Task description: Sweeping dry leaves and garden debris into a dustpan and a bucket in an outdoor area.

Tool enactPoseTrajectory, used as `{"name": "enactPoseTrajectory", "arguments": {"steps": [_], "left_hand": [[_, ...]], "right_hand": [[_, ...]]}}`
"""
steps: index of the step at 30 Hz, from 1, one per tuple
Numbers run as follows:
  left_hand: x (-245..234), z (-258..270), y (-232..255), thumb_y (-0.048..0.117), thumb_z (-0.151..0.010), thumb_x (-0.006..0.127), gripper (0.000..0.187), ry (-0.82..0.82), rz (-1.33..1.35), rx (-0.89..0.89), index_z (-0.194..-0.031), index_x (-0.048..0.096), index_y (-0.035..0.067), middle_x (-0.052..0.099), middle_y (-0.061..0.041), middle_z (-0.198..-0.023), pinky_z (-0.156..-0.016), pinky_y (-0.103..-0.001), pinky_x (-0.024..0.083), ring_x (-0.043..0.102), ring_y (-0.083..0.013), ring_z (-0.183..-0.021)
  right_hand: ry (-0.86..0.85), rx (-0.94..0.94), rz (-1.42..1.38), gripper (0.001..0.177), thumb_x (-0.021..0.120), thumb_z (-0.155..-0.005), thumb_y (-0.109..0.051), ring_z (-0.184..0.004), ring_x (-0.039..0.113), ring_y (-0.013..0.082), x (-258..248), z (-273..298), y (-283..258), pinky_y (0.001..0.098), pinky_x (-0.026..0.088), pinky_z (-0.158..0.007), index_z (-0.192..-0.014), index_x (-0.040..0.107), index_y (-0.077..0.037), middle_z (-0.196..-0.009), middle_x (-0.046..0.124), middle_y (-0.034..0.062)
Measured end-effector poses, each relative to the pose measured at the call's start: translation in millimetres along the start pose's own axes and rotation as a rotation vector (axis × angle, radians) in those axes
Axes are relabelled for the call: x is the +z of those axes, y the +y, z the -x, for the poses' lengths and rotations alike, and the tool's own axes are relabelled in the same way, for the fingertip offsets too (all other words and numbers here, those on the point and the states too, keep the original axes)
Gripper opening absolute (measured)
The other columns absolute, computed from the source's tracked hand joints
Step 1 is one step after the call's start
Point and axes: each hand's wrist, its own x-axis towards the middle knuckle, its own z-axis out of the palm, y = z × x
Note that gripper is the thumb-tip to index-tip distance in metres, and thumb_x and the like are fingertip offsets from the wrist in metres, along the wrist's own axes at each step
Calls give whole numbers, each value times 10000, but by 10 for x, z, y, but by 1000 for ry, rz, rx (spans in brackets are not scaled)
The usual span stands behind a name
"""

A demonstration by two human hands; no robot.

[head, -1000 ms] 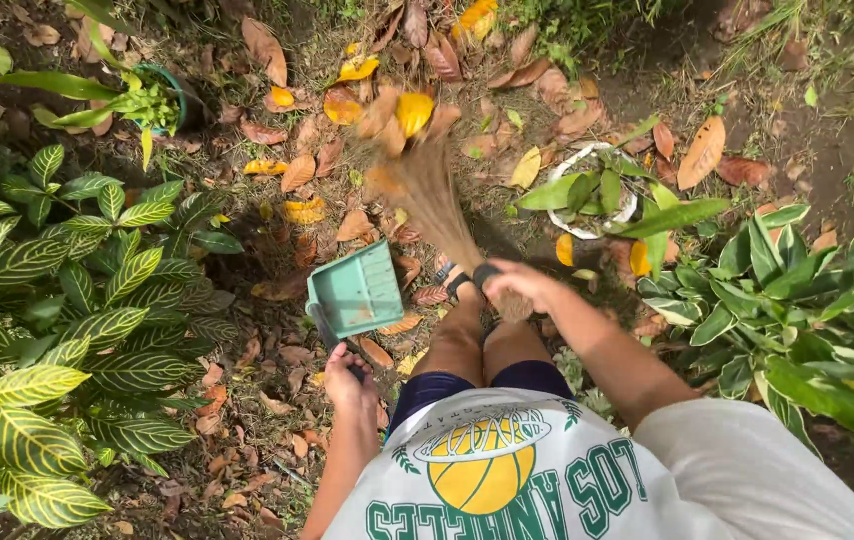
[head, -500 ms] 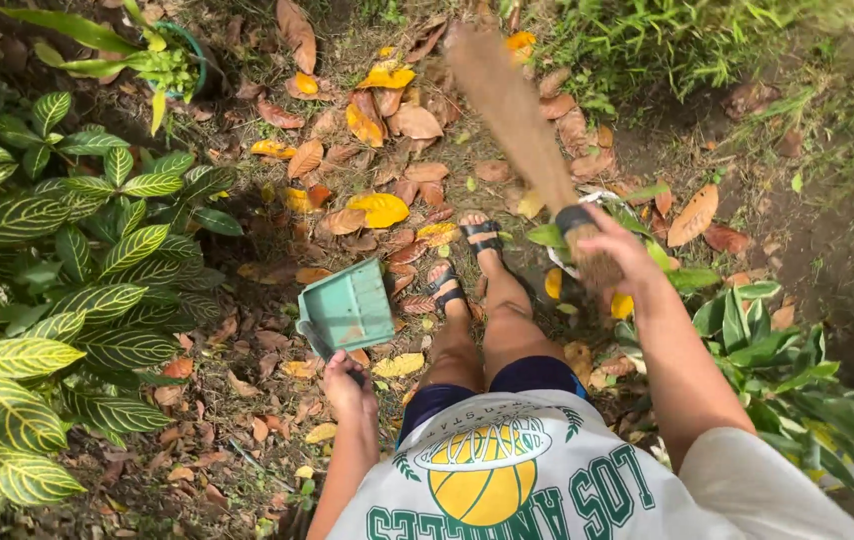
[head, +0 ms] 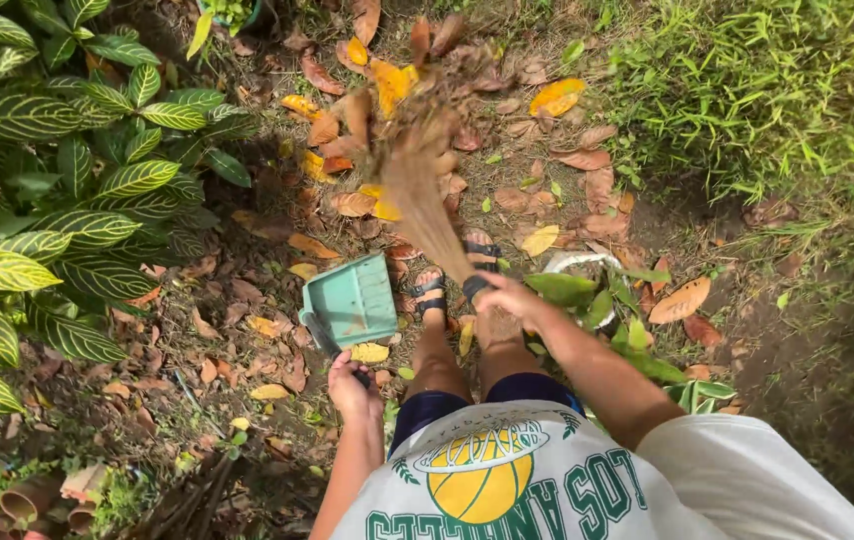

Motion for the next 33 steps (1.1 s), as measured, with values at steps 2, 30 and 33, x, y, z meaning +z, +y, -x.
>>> {"name": "enactPoseTrajectory", "arguments": {"steps": [2, 30, 33], "left_hand": [[83, 36, -22, 35, -906, 470, 245, 26, -4, -1, -1110, 583, 111, 529, 0, -793, -581, -273, 430, 496, -119, -676], [129, 288, -347, -34, -905, 498, 222, 98, 194, 49, -1091, 564, 68, 551, -26, -802, -568, -253, 420, 502, -124, -660], [151, 272, -333, -25, -901, 486, 228, 67, 179, 38, -1086, 568, 80, 527, -23, -784, -552, -259, 415, 490, -124, -650]], "right_hand": [[-90, 75, -125, 894, 722, -704, -90, -885, 698, 156, -103, 376, -224, 305, 531, -768, -1557, 460, -140, -1118, 740, 116], [-268, 52, -141, 901, 706, -681, -74, -1108, 634, 253, -265, 308, -861, 339, 528, -927, -1551, 494, -169, -1353, 604, 172], [-184, -145, 72, 884, 693, -741, -71, -1277, 582, 172, -901, 826, -492, 317, 492, -1018, -1592, 487, -188, -1519, 548, 113]]}}
